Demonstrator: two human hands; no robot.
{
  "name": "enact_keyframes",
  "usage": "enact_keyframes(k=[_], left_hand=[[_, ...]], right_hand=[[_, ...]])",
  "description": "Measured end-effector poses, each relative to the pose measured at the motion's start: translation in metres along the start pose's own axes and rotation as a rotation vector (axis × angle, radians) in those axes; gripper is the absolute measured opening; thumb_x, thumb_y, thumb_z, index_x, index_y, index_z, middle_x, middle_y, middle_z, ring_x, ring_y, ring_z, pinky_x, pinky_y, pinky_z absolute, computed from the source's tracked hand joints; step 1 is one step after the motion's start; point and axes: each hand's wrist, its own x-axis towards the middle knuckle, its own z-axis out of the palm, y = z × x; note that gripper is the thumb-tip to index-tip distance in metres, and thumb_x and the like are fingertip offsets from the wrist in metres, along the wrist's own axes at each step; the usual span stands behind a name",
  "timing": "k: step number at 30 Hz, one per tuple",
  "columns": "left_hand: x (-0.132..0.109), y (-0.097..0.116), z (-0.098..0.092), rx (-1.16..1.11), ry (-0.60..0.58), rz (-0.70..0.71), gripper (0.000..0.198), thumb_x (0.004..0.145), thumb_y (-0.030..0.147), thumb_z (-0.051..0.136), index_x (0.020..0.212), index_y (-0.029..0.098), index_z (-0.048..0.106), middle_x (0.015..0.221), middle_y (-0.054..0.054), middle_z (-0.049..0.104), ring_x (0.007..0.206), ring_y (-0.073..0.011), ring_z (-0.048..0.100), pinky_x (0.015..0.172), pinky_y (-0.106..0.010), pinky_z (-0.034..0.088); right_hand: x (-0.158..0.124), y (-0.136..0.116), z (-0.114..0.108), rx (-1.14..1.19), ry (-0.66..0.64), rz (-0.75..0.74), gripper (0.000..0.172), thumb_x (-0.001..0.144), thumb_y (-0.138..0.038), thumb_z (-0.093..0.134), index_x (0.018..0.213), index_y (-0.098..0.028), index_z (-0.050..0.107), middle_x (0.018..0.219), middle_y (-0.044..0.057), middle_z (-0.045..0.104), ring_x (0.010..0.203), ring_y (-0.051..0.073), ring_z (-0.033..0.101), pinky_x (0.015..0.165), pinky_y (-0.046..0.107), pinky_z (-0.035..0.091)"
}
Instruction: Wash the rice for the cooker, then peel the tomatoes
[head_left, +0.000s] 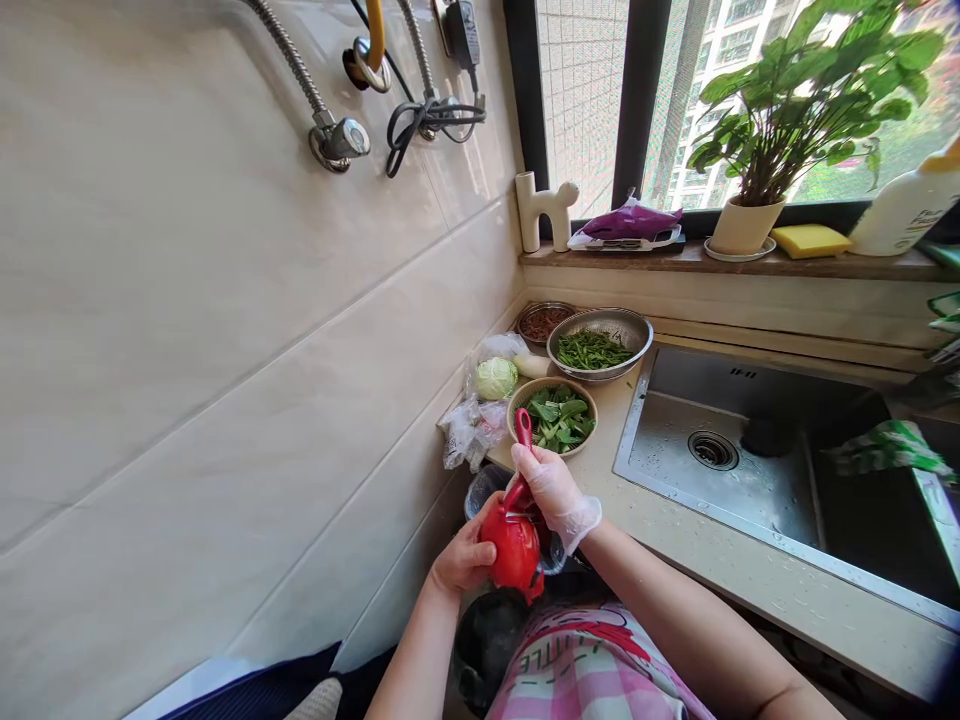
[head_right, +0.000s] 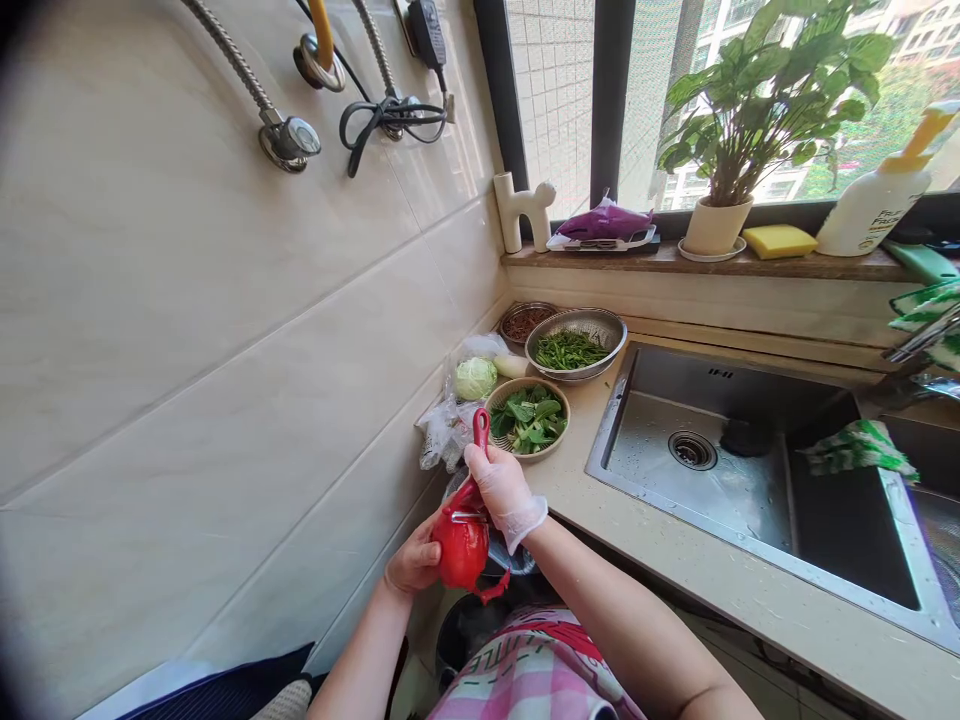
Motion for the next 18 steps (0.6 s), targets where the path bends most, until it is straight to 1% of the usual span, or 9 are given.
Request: enact_keyframes(k=[2, 4, 6, 7, 10, 13, 16, 18], left_hand=[[0.003, -0.003, 0.001, -0.019, 0.054, 0.048, 0.07, 0.06, 0.033, 0.083, 0.123, 0.021, 0.057, 0.117, -0.009, 0.064, 0.104, -0.0253, 0.061, 0.089, -0.035, 0.046], [0.006, -0.01, 0.001, -0.09, 0.135, 0.099, 0.058, 0.067, 0.036, 0.079, 0.12, 0.023, 0.058, 0.116, -0.007, 0.066, 0.105, -0.0241, 0.061, 0.092, -0.035, 0.045], [0.008, -0.019, -0.001, -0.185, 0.199, 0.113, 0.045, 0.077, 0.041, 0.069, 0.118, 0.024, 0.061, 0.112, -0.005, 0.069, 0.104, -0.0225, 0.062, 0.092, -0.035, 0.046], [0.009, -0.023, -0.001, -0.225, 0.21, 0.098, 0.041, 0.081, 0.043, 0.064, 0.117, 0.024, 0.062, 0.11, -0.005, 0.07, 0.102, -0.0222, 0.063, 0.091, -0.035, 0.047], [0.008, -0.028, 0.001, -0.274, 0.182, 0.027, 0.042, 0.086, 0.048, 0.055, 0.117, 0.021, 0.062, 0.11, -0.008, 0.071, 0.096, -0.0236, 0.066, 0.084, -0.036, 0.051], [0.007, -0.024, 0.007, -0.256, 0.16, 0.023, 0.044, 0.084, 0.048, 0.057, 0.117, 0.019, 0.063, 0.11, -0.01, 0.071, 0.092, -0.025, 0.068, 0.08, -0.036, 0.052], [0.006, -0.018, 0.009, -0.195, 0.137, 0.037, 0.045, 0.083, 0.047, 0.06, 0.118, 0.019, 0.062, 0.106, -0.011, 0.071, 0.085, -0.0254, 0.069, 0.071, -0.034, 0.053], [0.005, -0.017, 0.008, -0.163, 0.116, 0.043, 0.049, 0.08, 0.048, 0.062, 0.121, 0.02, 0.059, 0.105, -0.011, 0.07, 0.083, -0.0264, 0.069, 0.067, -0.034, 0.053]], right_hand=[[0.0, -0.001, -0.001, -0.003, 0.061, -0.043, 0.041, 0.072, -0.062, 0.052, 0.066, -0.023, 0.042, 0.042, -0.005, 0.048, 0.038, 0.011, 0.043, 0.039, 0.024, 0.032], [-0.001, -0.001, -0.003, -0.032, 0.12, -0.11, 0.041, 0.073, -0.063, 0.051, 0.066, -0.023, 0.044, 0.045, -0.004, 0.051, 0.04, 0.013, 0.045, 0.041, 0.025, 0.034], [-0.003, 0.0, -0.003, -0.06, 0.146, -0.169, 0.041, 0.074, -0.063, 0.05, 0.067, -0.023, 0.046, 0.047, -0.002, 0.054, 0.042, 0.014, 0.047, 0.042, 0.026, 0.036], [-0.005, 0.001, -0.003, -0.058, 0.147, -0.182, 0.041, 0.075, -0.063, 0.05, 0.067, -0.023, 0.046, 0.048, -0.002, 0.056, 0.043, 0.014, 0.048, 0.043, 0.026, 0.037], [-0.009, 0.0, -0.002, -0.022, 0.133, -0.183, 0.042, 0.075, -0.064, 0.051, 0.067, -0.022, 0.048, 0.053, 0.001, 0.061, 0.047, 0.015, 0.053, 0.046, 0.027, 0.041], [-0.01, -0.002, -0.002, -0.016, 0.092, -0.17, 0.045, 0.073, -0.066, 0.052, 0.068, -0.022, 0.05, 0.055, 0.003, 0.063, 0.047, 0.016, 0.055, 0.048, 0.027, 0.043], [-0.009, -0.003, -0.002, -0.015, 0.042, -0.139, 0.047, 0.071, -0.069, 0.051, 0.069, -0.022, 0.05, 0.051, 0.002, 0.061, 0.044, 0.015, 0.053, 0.044, 0.026, 0.04], [-0.007, -0.003, -0.003, -0.016, 0.044, -0.134, 0.048, 0.071, -0.07, 0.05, 0.067, -0.022, 0.048, 0.048, 0.001, 0.059, 0.043, 0.015, 0.052, 0.043, 0.026, 0.039]])
